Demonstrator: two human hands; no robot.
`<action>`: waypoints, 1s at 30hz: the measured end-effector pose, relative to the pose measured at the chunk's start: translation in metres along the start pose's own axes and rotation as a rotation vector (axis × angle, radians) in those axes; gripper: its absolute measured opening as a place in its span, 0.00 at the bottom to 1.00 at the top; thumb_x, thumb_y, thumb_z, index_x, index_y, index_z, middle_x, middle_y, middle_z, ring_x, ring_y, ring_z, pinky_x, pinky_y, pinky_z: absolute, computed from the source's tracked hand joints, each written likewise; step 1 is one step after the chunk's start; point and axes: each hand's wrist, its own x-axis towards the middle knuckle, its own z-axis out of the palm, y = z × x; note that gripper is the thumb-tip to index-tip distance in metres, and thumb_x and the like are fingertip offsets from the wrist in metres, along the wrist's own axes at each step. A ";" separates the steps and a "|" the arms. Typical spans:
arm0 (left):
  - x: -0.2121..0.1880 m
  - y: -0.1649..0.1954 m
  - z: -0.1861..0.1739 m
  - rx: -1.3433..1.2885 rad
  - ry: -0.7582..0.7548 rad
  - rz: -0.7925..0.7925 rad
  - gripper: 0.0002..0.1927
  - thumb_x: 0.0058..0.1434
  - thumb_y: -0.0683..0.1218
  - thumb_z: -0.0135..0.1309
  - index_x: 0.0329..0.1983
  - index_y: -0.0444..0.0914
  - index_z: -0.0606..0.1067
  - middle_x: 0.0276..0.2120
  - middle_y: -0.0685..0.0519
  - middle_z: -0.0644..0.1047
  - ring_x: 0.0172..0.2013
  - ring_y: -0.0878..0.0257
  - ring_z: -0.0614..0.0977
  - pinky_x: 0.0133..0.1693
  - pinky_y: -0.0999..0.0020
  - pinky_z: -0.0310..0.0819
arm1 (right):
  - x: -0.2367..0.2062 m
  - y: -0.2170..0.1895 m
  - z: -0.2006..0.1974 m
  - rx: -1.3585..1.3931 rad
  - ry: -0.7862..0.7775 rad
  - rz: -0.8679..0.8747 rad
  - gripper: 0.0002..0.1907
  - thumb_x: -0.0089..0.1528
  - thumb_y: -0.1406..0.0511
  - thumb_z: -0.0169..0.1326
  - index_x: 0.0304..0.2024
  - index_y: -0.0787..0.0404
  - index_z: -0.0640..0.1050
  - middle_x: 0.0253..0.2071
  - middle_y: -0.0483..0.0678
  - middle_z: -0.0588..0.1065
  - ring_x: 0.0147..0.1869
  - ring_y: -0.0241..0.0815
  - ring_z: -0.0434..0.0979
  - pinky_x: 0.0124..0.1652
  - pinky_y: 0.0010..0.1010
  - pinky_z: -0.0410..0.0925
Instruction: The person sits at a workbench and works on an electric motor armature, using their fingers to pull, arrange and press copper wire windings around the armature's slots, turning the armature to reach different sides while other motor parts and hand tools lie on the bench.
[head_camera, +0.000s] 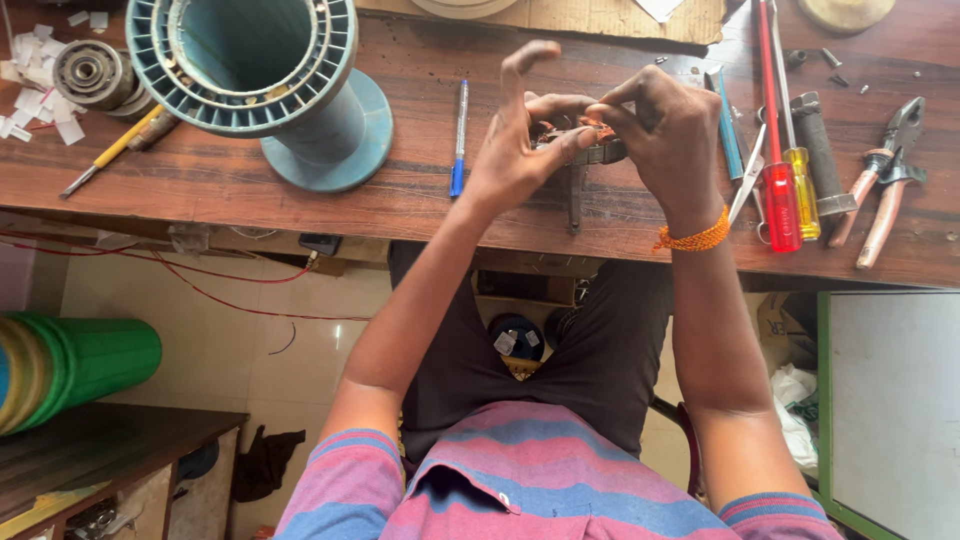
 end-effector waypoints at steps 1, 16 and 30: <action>0.003 0.003 -0.004 0.020 -0.024 -0.005 0.48 0.66 0.58 0.68 0.76 0.48 0.48 0.48 0.52 0.87 0.50 0.63 0.88 0.56 0.66 0.77 | -0.001 0.001 0.000 -0.022 0.018 -0.009 0.12 0.66 0.65 0.73 0.37 0.64 0.81 0.22 0.44 0.71 0.24 0.30 0.65 0.27 0.25 0.58; 0.038 -0.007 -0.044 -0.473 -0.514 -0.034 0.46 0.71 0.43 0.69 0.77 0.47 0.48 0.42 0.50 0.80 0.45 0.66 0.82 0.50 0.70 0.75 | -0.039 -0.050 0.007 0.072 0.012 0.014 0.08 0.67 0.70 0.68 0.42 0.64 0.79 0.33 0.46 0.75 0.32 0.29 0.71 0.33 0.26 0.62; 0.035 0.018 -0.041 -0.410 -0.537 -0.025 0.35 0.68 0.42 0.67 0.68 0.46 0.56 0.41 0.53 0.78 0.42 0.71 0.77 0.41 0.76 0.67 | -0.075 -0.053 0.039 0.294 0.132 0.312 0.07 0.68 0.73 0.62 0.37 0.65 0.76 0.19 0.37 0.63 0.24 0.23 0.56 0.26 0.24 0.49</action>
